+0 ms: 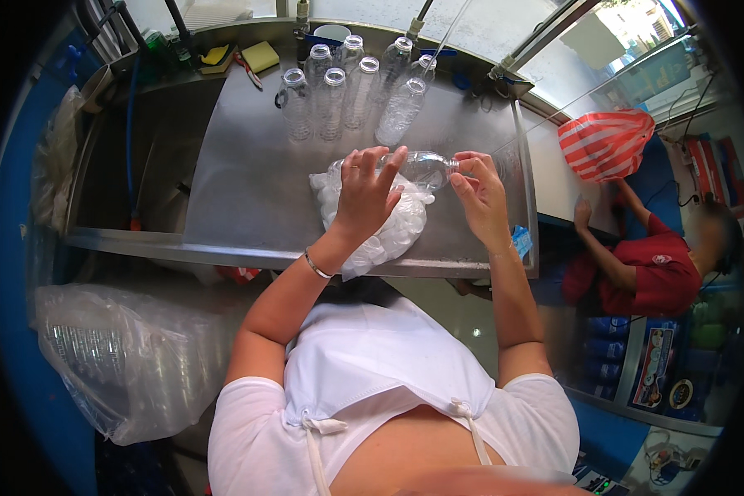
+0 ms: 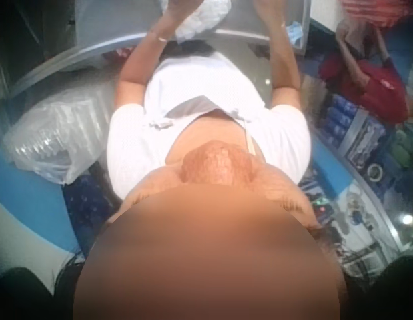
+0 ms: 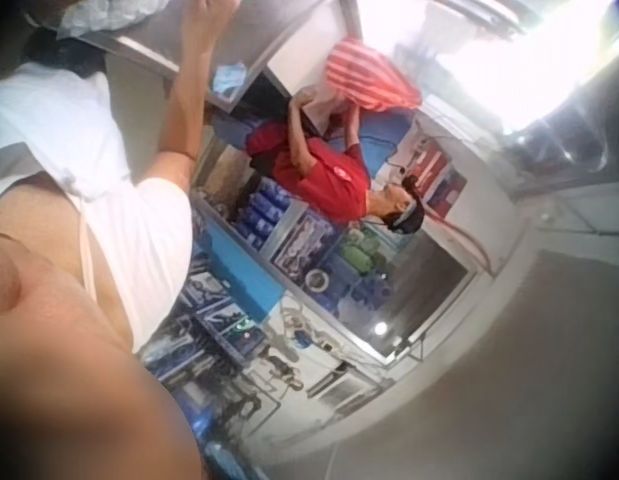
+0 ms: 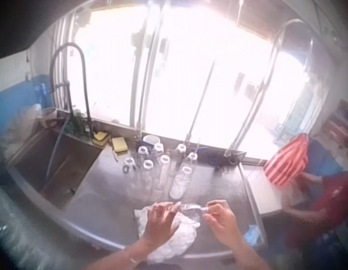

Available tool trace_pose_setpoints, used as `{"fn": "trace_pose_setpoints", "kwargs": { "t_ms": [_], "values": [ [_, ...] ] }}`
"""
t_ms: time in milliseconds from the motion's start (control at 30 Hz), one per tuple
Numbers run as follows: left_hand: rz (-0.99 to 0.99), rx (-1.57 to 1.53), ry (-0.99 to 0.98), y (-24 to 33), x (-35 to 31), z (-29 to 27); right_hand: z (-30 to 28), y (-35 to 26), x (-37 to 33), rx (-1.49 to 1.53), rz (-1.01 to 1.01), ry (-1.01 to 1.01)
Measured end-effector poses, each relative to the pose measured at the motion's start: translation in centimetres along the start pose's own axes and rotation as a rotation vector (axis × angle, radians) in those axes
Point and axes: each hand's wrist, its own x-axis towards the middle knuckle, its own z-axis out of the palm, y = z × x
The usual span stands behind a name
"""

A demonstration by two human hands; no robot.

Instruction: The person cuts open a plastic-wrapped bundle of empty plastic bottles using scissors, then separates the bottles and places them on a stainless steel counter. The person then fills each bottle with water from a tap and screws on a white cap from a nearby bag, repeating this for multiple bottles.

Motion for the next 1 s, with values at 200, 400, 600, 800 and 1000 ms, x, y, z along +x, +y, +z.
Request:
{"fn": "trace_pose_setpoints", "kwargs": {
  "t_ms": [200, 400, 600, 800, 1000],
  "values": [
    [0.037, 0.090, -0.002, -0.4, -0.1, -1.3, 1.0, 0.2, 0.5, 0.512, 0.301, -0.252],
    [0.041, 0.108, 0.010, -0.5, -0.4, -2.0, 1.4, 1.0, 0.4, 0.553, 0.194, -0.275],
    [0.059, 0.132, -0.037, -0.5, 0.0, -1.6, 1.0, 1.4, 0.7, 0.641, 0.268, -0.304],
    [-0.029, -0.300, -0.096, 1.6, 1.5, 1.0, 1.0, 1.9, -0.6, 0.290, -0.181, 0.139],
    [-0.102, -0.117, -0.193, 3.3, 0.8, 3.0, -5.5, 9.7, 5.6, -0.094, 0.192, 0.492]
  ]
}}
